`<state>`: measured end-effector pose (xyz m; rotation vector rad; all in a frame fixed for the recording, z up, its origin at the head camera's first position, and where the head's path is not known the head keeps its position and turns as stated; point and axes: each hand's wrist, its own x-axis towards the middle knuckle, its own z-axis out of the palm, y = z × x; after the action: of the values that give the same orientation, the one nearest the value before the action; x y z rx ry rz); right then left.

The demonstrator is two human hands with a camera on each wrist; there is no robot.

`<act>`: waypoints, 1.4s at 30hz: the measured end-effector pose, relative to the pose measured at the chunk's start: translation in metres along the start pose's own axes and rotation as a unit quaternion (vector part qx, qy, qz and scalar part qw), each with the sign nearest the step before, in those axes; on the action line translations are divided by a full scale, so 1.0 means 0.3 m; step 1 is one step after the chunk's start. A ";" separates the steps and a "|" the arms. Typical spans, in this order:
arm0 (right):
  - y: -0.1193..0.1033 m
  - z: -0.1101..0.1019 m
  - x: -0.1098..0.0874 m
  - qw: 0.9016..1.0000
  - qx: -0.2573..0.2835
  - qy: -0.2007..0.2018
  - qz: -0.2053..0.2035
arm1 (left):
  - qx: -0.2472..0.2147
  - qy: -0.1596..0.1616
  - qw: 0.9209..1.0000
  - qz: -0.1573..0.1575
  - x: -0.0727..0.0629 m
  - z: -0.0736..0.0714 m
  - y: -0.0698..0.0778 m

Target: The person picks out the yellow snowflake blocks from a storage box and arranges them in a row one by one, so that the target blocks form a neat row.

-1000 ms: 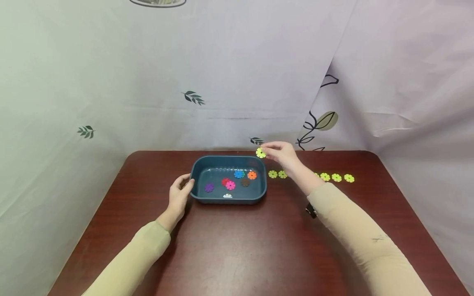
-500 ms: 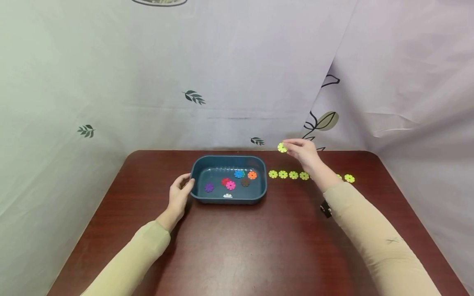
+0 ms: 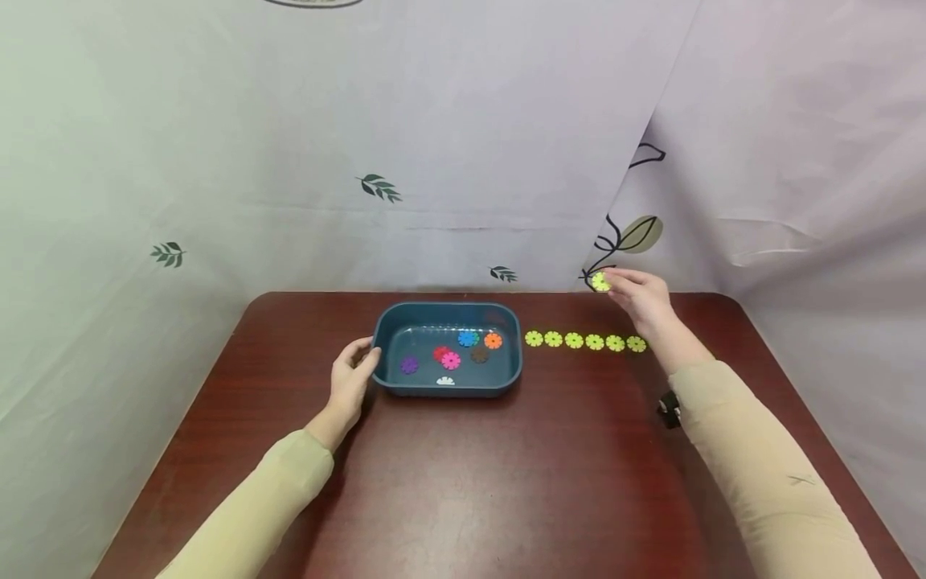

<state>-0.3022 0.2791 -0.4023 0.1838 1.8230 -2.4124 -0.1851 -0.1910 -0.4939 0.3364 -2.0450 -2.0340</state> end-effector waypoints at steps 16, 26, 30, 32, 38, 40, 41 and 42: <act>-0.035 -0.162 -0.068 0.999 0.034 0.035 0.017 | -0.008 0.009 1.000 -0.003 -0.001 -0.006 0.005; -0.018 -0.279 -0.114 0.999 0.024 0.037 0.025 | -0.017 0.001 1.000 -0.001 -0.001 -0.008 0.004; -0.012 -0.325 -0.130 0.998 0.036 0.042 0.027 | -0.013 -0.002 1.000 -0.003 0.005 -0.011 -0.002; -0.012 -0.346 -0.140 0.998 0.044 0.043 0.028 | -0.010 -0.003 1.000 -0.005 0.005 -0.013 0.000; -0.006 -0.401 -0.161 0.996 0.056 0.055 0.030 | -0.009 -0.001 1.000 -0.003 -0.001 -0.013 0.002; 0.000 -0.419 -0.164 0.996 0.055 0.061 0.029 | -0.011 0.000 1.000 -0.002 0.000 -0.011 0.000; 0.003 -0.427 -0.165 0.996 0.053 0.064 0.029 | -0.011 -0.001 1.000 -0.002 0.001 -0.010 -0.001; 0.006 -0.436 -0.168 0.996 0.051 0.066 0.028 | -0.011 -0.002 1.000 -0.002 0.002 -0.010 -0.002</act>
<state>-0.2485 0.4052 -0.4312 0.4084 1.7197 -2.5114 -0.1848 -0.1940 -0.4946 0.3325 -2.0246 -2.0586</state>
